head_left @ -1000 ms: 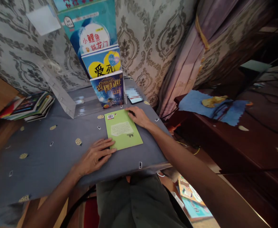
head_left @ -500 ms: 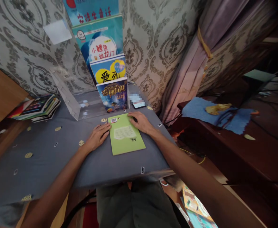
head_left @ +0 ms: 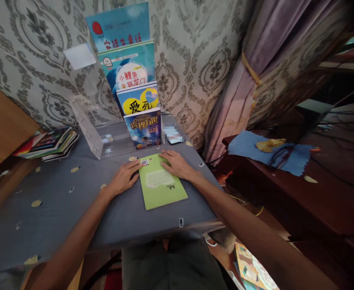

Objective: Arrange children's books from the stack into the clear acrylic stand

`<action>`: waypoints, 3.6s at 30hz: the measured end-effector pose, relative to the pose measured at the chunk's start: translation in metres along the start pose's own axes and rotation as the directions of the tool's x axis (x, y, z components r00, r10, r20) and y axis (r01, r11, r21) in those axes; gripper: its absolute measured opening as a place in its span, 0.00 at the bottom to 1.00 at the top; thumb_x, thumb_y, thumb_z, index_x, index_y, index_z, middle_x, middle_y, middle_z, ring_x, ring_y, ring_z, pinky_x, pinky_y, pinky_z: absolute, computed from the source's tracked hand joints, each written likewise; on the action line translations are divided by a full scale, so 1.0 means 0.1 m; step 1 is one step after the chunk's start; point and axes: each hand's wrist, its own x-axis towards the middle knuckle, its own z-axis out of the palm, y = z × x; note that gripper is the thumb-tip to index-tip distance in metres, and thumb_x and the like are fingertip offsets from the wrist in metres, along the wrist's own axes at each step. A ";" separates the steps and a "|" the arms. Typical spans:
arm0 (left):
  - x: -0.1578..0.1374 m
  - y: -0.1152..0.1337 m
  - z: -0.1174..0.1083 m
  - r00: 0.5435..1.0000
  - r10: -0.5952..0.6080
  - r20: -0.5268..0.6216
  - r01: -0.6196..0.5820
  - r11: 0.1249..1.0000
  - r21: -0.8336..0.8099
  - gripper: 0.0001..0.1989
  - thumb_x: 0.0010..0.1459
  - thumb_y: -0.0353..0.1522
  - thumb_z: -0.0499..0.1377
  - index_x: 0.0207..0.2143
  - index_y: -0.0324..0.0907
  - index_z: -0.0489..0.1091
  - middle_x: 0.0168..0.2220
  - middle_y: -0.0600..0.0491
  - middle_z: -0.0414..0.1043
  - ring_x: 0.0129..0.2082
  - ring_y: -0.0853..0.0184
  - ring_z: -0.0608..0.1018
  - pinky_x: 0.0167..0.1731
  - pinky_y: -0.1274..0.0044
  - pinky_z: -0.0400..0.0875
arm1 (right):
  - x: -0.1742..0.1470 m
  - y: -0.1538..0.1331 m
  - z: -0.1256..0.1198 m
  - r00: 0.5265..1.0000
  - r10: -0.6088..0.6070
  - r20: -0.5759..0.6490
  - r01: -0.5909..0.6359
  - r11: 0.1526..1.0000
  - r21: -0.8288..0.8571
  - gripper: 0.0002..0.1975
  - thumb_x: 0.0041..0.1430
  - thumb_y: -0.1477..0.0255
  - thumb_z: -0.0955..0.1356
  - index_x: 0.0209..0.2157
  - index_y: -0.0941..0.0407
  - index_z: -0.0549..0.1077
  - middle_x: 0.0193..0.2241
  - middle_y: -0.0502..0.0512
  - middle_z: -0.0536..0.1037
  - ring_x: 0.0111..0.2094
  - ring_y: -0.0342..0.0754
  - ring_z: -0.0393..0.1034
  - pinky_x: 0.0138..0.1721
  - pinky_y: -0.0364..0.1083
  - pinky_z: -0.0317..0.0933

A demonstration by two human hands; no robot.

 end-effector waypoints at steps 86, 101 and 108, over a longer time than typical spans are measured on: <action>0.01 0.73 -0.15 0.861 -0.507 0.046 0.509 0.859 -0.055 0.14 0.66 0.36 0.52 0.50 0.42 0.69 0.32 0.48 0.77 0.33 0.58 0.80 0.34 0.72 0.71 | -0.45 -0.34 -0.12 0.880 0.422 0.219 -0.433 0.521 0.736 0.22 0.55 0.61 0.71 0.48 0.56 0.69 0.17 0.45 0.75 0.11 0.43 0.62 0.11 0.41 0.53; 0.32 0.34 0.20 0.920 -0.378 -0.101 0.388 0.916 0.101 0.19 0.68 0.34 0.51 0.58 0.38 0.64 0.66 0.38 0.62 0.67 0.52 0.63 0.61 0.59 0.62 | -0.33 -0.48 -0.20 0.980 0.172 -0.100 -0.172 0.985 0.009 0.13 0.67 0.69 0.63 0.47 0.52 0.77 0.39 0.58 0.82 0.40 0.53 0.76 0.37 0.46 0.64; 0.31 0.30 0.19 0.930 -0.346 -0.127 0.359 0.928 0.101 0.19 0.67 0.34 0.52 0.58 0.37 0.65 0.64 0.39 0.65 0.64 0.52 0.67 0.58 0.61 0.65 | 0.10 -0.63 0.12 0.982 -0.191 0.006 0.188 0.970 0.152 0.19 0.67 0.75 0.59 0.55 0.53 0.72 0.56 0.59 0.76 0.59 0.53 0.68 0.61 0.55 0.61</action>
